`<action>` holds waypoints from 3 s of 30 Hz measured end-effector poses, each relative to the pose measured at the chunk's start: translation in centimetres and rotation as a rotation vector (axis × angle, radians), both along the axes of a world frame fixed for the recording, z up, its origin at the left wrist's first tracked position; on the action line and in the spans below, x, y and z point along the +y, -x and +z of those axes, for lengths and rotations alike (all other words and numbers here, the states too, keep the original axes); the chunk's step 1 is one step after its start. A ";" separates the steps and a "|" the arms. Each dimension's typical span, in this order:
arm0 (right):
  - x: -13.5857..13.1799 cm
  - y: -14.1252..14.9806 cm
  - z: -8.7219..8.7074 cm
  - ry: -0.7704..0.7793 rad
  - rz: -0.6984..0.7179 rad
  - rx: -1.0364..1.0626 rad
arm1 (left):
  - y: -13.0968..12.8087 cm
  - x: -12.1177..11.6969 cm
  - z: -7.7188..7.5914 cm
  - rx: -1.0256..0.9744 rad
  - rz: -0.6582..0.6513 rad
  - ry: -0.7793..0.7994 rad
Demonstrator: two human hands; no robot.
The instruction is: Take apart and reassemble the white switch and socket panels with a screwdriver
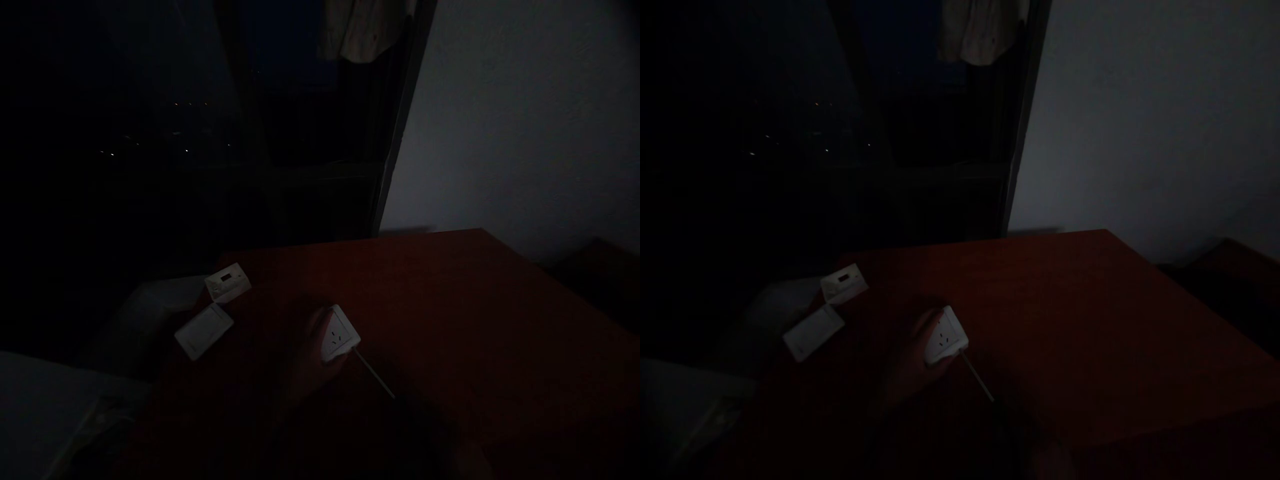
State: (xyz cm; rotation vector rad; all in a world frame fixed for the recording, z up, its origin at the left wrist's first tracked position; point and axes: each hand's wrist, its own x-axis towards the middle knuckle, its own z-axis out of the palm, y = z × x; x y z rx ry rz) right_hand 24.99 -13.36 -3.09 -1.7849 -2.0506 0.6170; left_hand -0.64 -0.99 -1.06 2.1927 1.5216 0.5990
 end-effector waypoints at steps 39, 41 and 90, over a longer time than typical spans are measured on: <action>3.5 1.8 0.4 0.097 -0.274 0.309 | 6.3 5.9 2.4 0.272 -0.130 -0.096; 3.3 1.6 0.7 0.082 -0.255 0.300 | 5.7 5.5 2.6 0.255 -0.096 -0.124; 13.1 1.9 13.5 -0.452 0.044 0.097 | 0.3 -0.6 -1.0 -0.270 -0.054 0.159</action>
